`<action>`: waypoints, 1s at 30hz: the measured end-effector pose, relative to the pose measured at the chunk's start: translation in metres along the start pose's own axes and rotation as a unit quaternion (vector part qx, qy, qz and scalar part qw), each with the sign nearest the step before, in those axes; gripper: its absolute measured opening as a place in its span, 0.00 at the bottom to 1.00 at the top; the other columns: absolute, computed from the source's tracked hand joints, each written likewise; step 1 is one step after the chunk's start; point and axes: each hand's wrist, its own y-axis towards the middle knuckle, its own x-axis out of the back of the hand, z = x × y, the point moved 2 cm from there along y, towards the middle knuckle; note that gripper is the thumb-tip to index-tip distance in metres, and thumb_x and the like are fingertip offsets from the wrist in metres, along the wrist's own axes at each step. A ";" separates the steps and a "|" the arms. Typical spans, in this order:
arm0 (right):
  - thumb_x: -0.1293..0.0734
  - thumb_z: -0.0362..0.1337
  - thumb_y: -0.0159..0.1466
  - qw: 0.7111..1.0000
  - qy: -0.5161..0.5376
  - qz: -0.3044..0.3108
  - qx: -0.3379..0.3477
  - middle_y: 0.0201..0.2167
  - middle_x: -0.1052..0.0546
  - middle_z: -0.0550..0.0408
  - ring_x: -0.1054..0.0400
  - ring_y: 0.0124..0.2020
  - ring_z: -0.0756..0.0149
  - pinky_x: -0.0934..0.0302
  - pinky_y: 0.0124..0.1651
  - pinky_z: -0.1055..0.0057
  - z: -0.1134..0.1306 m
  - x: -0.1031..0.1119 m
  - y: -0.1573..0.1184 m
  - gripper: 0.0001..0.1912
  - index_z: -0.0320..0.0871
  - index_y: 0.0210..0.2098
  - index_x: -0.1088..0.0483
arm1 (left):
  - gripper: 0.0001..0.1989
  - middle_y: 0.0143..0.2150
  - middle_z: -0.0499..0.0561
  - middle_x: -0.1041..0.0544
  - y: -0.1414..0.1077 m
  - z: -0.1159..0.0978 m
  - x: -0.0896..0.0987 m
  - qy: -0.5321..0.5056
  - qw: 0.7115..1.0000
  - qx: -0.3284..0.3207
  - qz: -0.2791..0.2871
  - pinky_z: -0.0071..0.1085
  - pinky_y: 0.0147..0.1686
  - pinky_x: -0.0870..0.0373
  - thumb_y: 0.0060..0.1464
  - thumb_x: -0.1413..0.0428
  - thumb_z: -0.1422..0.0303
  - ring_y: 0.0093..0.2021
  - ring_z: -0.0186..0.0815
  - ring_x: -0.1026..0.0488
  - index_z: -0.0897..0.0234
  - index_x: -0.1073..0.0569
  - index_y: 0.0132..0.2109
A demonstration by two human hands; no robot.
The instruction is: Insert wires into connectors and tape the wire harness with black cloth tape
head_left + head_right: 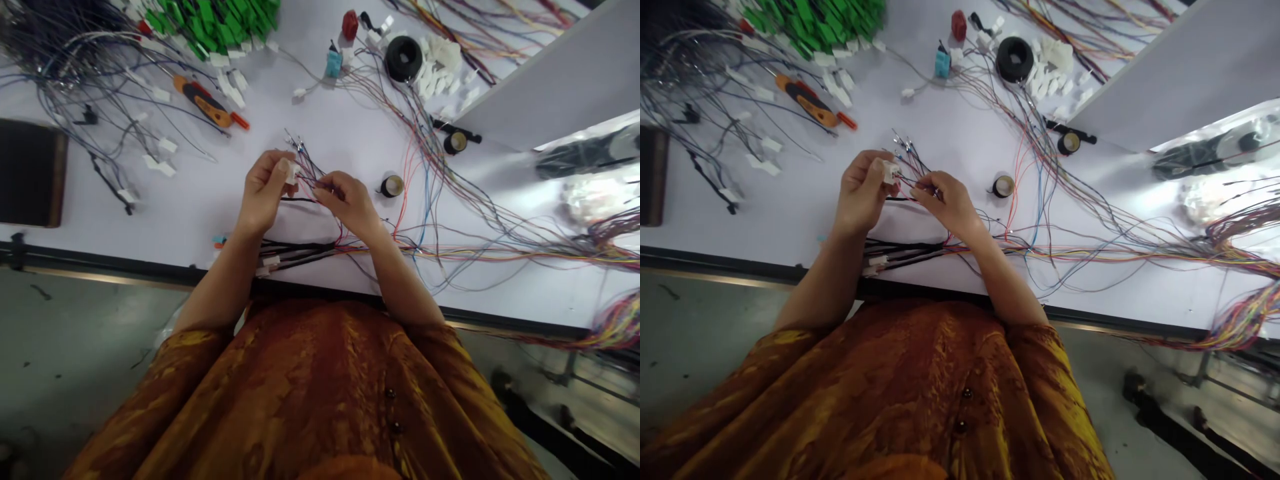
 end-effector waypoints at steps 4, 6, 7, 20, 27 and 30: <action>0.35 0.43 0.70 0.999 -0.031 0.014 0.006 0.26 0.32 0.59 0.39 0.31 0.70 0.41 0.37 0.70 0.004 0.008 0.001 0.15 0.43 0.28 0.32 | 0.18 0.36 0.49 0.24 -0.002 -0.007 -0.004 -0.034 0.999 0.009 0.001 0.29 0.32 0.28 0.61 0.43 0.47 0.31 0.31 0.27 0.55 0.25 0.46; 0.35 0.42 0.69 1.000 -0.007 0.011 -0.002 0.29 0.30 0.58 0.36 0.33 0.70 0.38 0.39 0.70 0.002 0.019 -0.002 0.11 0.43 0.32 0.29 | 0.13 0.37 0.50 0.23 -0.003 -0.014 -0.005 -0.083 0.996 0.037 -0.023 0.28 0.31 0.29 0.63 0.42 0.52 0.30 0.31 0.29 0.55 0.24 0.44; 0.35 0.42 0.69 1.000 0.010 0.002 -0.014 0.30 0.28 0.57 0.35 0.33 0.70 0.37 0.40 0.70 -0.001 0.025 -0.005 0.10 0.43 0.35 0.28 | 0.09 0.37 0.50 0.24 -0.002 -0.017 -0.006 -0.111 0.992 0.055 -0.035 0.27 0.30 0.30 0.63 0.41 0.56 0.30 0.30 0.30 0.56 0.24 0.43; 0.36 0.44 0.68 0.994 -0.044 -0.081 -0.060 0.32 0.25 0.54 0.31 0.34 0.66 0.34 0.41 0.64 -0.050 0.055 -0.059 0.12 0.44 0.35 0.26 | 0.28 0.19 0.44 0.40 0.000 -0.009 -0.021 -0.189 0.957 0.200 -0.094 0.27 0.25 0.43 0.73 0.60 0.53 0.21 0.27 0.41 0.63 0.33 0.29; 0.33 0.35 0.64 0.997 -0.041 -0.050 -0.039 0.33 0.26 0.56 0.34 0.34 0.69 0.35 0.40 0.67 -0.044 0.066 -0.041 0.06 0.44 0.40 0.24 | 0.28 0.24 0.47 0.33 0.004 0.000 -0.017 -0.189 0.958 0.192 -0.101 0.27 0.23 0.39 0.69 0.56 0.46 0.22 0.28 0.38 0.62 0.30 0.31; 0.33 0.34 0.64 0.998 -0.003 -0.024 -0.054 0.32 0.26 0.57 0.35 0.31 0.71 0.38 0.36 0.70 -0.035 0.078 -0.031 0.08 0.43 0.41 0.24 | 0.27 0.26 0.48 0.32 0.003 0.001 -0.016 -0.178 0.961 0.190 -0.091 0.27 0.23 0.39 0.68 0.55 0.46 0.23 0.29 0.38 0.62 0.28 0.32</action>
